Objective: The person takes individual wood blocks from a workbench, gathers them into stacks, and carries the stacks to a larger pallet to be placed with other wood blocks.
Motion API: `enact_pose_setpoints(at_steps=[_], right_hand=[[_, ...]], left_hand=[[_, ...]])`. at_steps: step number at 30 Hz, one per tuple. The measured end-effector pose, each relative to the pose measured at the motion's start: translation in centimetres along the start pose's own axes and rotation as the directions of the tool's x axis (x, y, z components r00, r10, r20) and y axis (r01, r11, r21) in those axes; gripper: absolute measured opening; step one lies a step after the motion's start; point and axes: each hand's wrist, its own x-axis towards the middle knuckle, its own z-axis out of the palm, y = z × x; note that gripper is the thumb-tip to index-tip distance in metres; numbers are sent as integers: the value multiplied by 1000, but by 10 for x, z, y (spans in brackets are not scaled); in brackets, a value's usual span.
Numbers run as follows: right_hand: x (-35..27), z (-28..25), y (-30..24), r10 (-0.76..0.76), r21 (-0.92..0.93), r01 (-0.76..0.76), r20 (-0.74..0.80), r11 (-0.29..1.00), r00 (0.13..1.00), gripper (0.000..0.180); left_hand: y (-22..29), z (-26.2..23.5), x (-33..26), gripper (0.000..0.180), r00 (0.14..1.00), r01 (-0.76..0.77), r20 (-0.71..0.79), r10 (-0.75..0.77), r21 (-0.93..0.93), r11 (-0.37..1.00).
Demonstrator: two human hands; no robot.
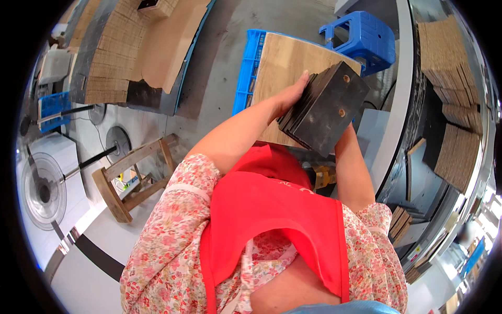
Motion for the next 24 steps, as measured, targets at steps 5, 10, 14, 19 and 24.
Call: enact_pose_setpoints(at_steps=[5,10,14,19,24], right_hand=[[12,-13,0,45,-47,-44,1,998,999,42],[13,-20,-2,52,-61,-52,-10,997,999,42],[11,-25,1,49,-54,-49,-14,997,999,42],[9,-25,5,34,-55,-35,-15,998,999,42],[-24,-14,59,-95,3,96,-150,995,984,42]], left_hand=[[-4,-18,39,102,997,-37,-70,43,88,995],[2,-11,49,91,987,-54,-149,64,64,996],[12,-9,47,98,997,-31,74,23,113,993],[7,-9,48,95,1000,6,14,-7,43,999],[-8,-12,0,99,999,29,-43,-25,86,996]])
